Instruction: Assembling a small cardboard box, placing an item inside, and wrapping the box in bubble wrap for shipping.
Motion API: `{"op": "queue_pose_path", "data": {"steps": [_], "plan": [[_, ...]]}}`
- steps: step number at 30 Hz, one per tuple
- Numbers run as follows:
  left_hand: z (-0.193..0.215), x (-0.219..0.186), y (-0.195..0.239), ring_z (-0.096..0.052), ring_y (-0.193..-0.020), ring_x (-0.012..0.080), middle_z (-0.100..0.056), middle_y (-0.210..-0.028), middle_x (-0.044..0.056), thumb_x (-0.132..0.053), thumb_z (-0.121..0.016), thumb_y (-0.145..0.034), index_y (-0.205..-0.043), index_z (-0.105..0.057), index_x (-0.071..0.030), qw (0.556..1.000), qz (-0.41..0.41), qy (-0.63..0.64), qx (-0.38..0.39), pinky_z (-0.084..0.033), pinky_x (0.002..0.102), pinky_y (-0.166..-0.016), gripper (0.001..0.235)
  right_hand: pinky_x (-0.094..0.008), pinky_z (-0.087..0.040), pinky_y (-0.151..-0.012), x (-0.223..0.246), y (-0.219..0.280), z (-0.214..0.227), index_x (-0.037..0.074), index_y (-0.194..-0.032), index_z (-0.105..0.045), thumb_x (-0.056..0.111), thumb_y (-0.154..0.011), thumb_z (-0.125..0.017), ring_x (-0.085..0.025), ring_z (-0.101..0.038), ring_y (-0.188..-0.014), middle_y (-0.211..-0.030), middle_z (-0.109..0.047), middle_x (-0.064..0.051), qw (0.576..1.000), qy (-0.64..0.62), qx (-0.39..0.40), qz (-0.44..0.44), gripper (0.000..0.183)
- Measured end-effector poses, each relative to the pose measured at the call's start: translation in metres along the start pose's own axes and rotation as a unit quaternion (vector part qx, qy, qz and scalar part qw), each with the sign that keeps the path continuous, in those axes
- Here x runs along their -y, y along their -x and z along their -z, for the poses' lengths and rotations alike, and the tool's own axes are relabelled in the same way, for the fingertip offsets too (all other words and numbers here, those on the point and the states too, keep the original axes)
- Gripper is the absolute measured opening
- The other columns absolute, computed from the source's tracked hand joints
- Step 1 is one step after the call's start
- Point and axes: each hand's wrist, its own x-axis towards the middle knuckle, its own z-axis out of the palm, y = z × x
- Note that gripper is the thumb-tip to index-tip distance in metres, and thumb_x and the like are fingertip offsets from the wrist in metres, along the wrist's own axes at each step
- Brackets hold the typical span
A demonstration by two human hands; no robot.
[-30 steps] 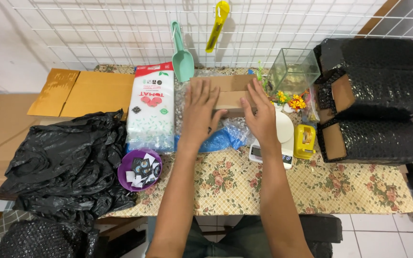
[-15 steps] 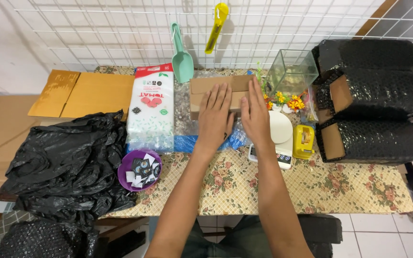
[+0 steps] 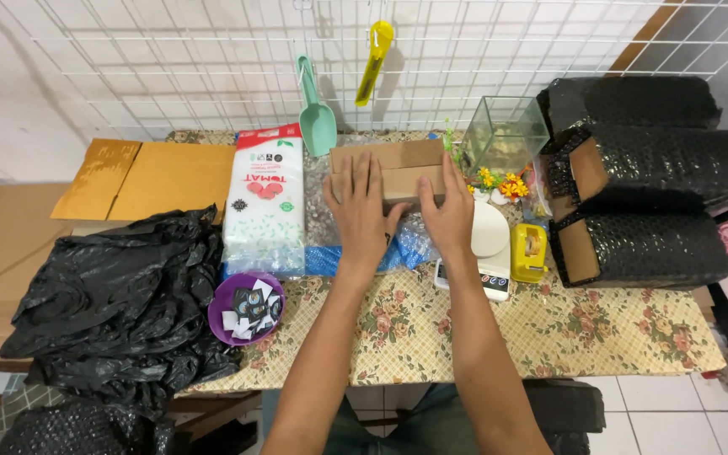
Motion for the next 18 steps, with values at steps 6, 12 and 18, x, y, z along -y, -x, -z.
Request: {"op": "queue_pose_path", "data": {"steps": [6, 12, 18], "plan": [[0.007, -0.004, -0.002, -0.032, -0.147, 0.0393, -0.05, -0.15, 0.017, -0.04, -0.096, -0.067, -0.146, -0.054, -0.005, 0.999, -0.025, 0.01, -0.043, -0.009, 0.065, -0.117, 0.095, -0.05, -0.049, -0.107, 0.011, 0.002, 0.009, -0.003, -0.145, -0.054, 0.011, -0.104, -0.06, -0.046, -0.056, -0.127, -0.135, -0.059, -0.03, 0.993, -0.07, -0.07, 0.061, 0.044], [0.007, -0.016, -0.01, -0.056, -0.13, 0.0241, -0.061, -0.137, 0.006, -0.036, -0.081, -0.09, -0.135, -0.064, -0.015, 0.981, -0.093, 0.114, -0.125, -0.026, 0.051, -0.116, 0.053, -0.039, -0.059, -0.084, -0.027, 0.005, 0.036, 0.0, -0.126, -0.072, -0.001, -0.101, -0.062, -0.034, -0.071, -0.104, -0.112, -0.071, -0.014, 0.96, -0.013, -0.219, 0.171, 0.027], [-0.006, -0.052, 0.006, -0.073, -0.097, 0.0272, -0.072, -0.106, 0.005, -0.009, -0.073, -0.089, -0.115, -0.075, -0.015, 0.932, -0.193, 0.303, -0.051, -0.054, 0.039, -0.086, 0.027, -0.036, -0.059, -0.069, -0.036, 0.027, 0.078, 0.004, -0.115, -0.075, 0.002, -0.098, -0.069, -0.03, -0.071, -0.086, -0.097, -0.071, -0.012, 0.961, 0.054, -0.244, 0.117, 0.018]]}}
